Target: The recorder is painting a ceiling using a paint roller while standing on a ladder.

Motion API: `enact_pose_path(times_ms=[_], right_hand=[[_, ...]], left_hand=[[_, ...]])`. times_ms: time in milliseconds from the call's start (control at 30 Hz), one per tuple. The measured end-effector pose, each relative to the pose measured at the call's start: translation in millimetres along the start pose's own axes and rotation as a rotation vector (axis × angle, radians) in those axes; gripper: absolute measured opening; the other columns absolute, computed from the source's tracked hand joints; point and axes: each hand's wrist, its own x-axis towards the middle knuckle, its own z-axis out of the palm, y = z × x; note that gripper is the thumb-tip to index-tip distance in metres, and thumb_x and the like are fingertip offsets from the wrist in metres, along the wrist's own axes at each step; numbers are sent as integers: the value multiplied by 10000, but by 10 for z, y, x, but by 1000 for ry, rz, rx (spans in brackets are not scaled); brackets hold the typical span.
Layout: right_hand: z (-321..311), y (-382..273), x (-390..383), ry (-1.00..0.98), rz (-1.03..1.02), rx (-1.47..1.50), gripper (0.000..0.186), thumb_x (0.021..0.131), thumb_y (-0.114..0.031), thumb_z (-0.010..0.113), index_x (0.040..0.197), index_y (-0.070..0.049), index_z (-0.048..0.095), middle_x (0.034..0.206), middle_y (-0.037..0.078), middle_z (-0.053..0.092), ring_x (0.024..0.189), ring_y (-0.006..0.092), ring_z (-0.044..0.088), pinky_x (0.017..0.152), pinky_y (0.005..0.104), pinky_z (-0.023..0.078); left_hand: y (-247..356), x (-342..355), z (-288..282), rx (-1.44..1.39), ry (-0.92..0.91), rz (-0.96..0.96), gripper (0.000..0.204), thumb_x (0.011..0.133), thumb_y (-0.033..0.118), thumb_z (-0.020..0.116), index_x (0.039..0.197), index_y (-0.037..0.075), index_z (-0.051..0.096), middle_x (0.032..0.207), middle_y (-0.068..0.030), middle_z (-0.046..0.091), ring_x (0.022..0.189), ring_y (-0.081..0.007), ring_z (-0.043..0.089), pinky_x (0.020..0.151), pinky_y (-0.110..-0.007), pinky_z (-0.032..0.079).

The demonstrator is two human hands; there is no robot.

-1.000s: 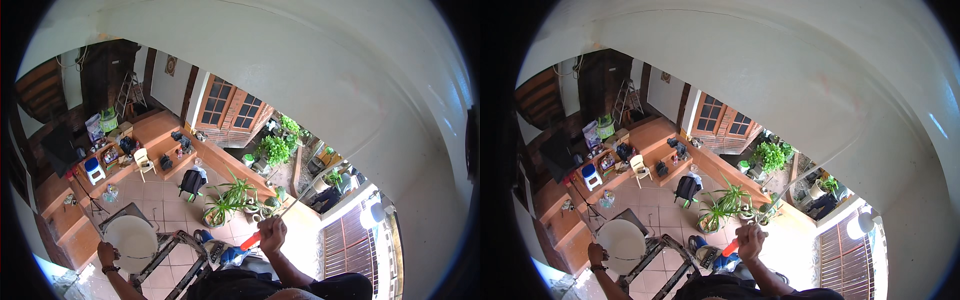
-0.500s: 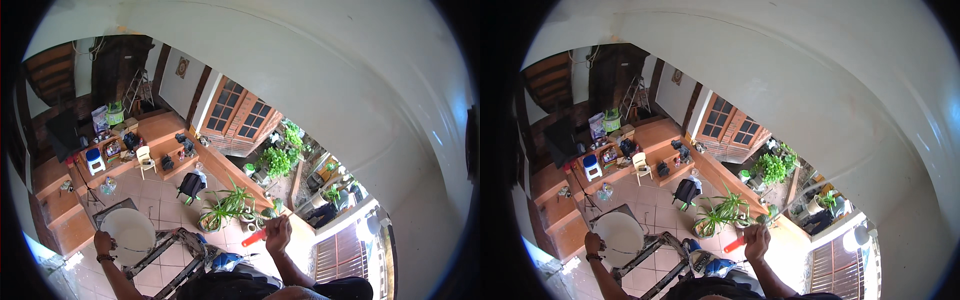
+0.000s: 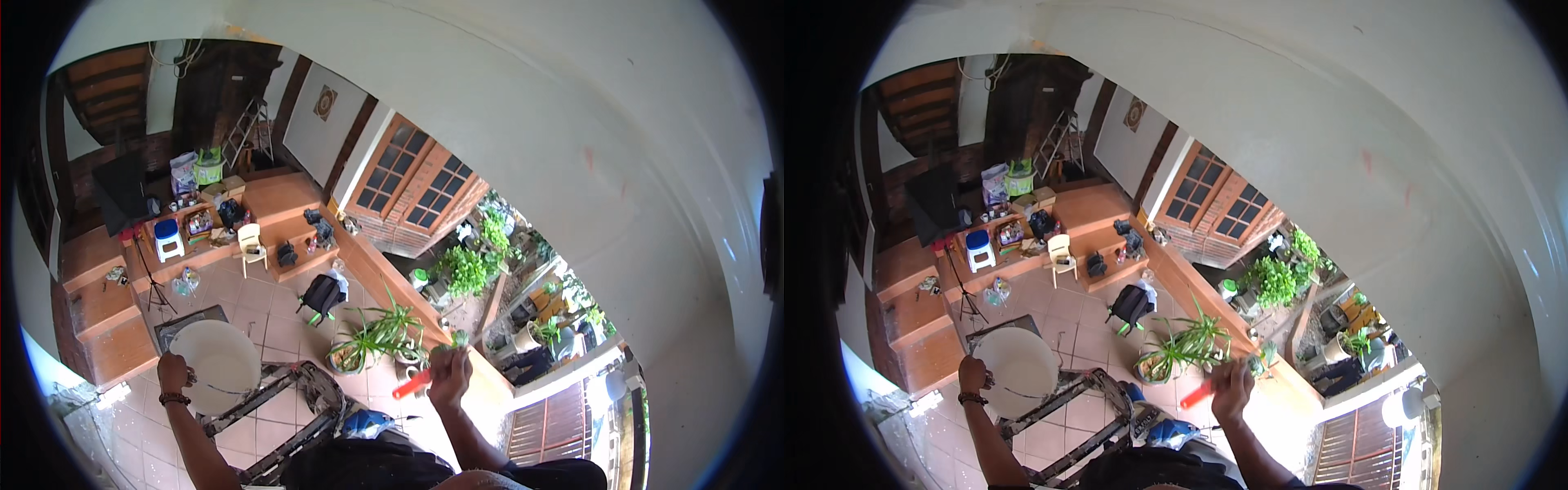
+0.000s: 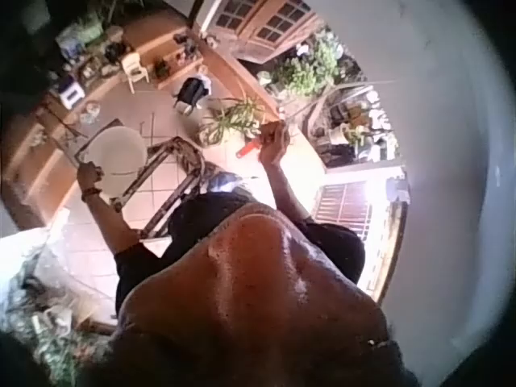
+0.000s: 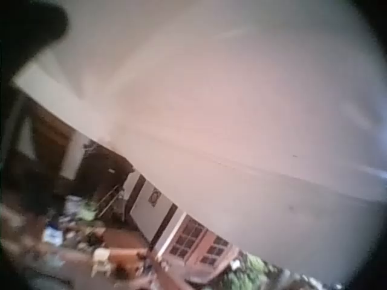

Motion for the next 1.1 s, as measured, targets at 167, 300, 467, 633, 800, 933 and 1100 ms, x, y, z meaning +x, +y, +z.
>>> enact_pose_path(times_ms=[167, 300, 467, 633, 800, 933, 1100], right_hand=[[-338, 52, -226, -2, -15, -96, 352, 1010, -297, 412, 713, -111, 380, 560, -27, 301, 443, 91, 272, 415, 252, 252], [-706, 85, -544, -10, -23, -189, 398, 1008, -293, 424, 660, -109, 365, 516, -21, 294, 409, 92, 259, 390, 256, 253], [-575, -83, -279, 30, -36, -278, 422, 1007, -304, 433, 643, -96, 388, 502, -21, 330, 407, 87, 284, 412, 252, 302], [-1151, -165, -641, 45, 1, -460, 438, 1001, -330, 433, 650, -69, 458, 480, 5, 404, 370, 76, 326, 414, 234, 340], [-985, -317, -458, 11, 15, -503, 418, 1009, -278, 404, 691, -22, 493, 529, 26, 458, 392, 74, 380, 396, 227, 337], [-1363, -347, -701, 24, -27, -557, 446, 1004, -284, 408, 649, -33, 503, 530, 31, 481, 385, 69, 388, 386, 221, 325], [-1143, -480, -537, 24, 32, -618, 449, 1004, -309, 409, 664, -31, 503, 487, 7, 443, 383, 65, 381, 386, 219, 318]], left_hand=[[12, 5, 49, 125, 9, 92, 258, 875, 52, 376, 668, -69, 473, 593, -221, 606, 402, -273, 604, 330, -360, 502], [249, -97, 79, 100, -29, 34, 274, 888, 54, 367, 666, -66, 474, 588, -210, 605, 408, -263, 609, 337, -352, 507], [92, -53, -34, 105, -75, 81, 285, 901, 67, 367, 674, -59, 485, 575, -190, 600, 415, -250, 613, 357, -339, 520], [58, 18, -7, 353, -88, 133, 254, 895, 63, 359, 715, -47, 500, 591, -184, 607, 450, -244, 632, 366, -340, 525], [3, 11, -37, 37, -45, 37, 194, 867, 81, 375, 781, -57, 480, 596, -194, 603, 426, -248, 610, 360, -358, 521], [112, -36, -14, 347, -26, 285, 293, 933, 77, 412, 735, -80, 559, 606, -147, 639, 447, -207, 637, 348, -291, 513], [353, -271, 23, 7, 54, -18, 207, 859, 70, 435, 747, -82, 521, 614, -194, 622, 452, -261, 629, 367, -349, 528]])
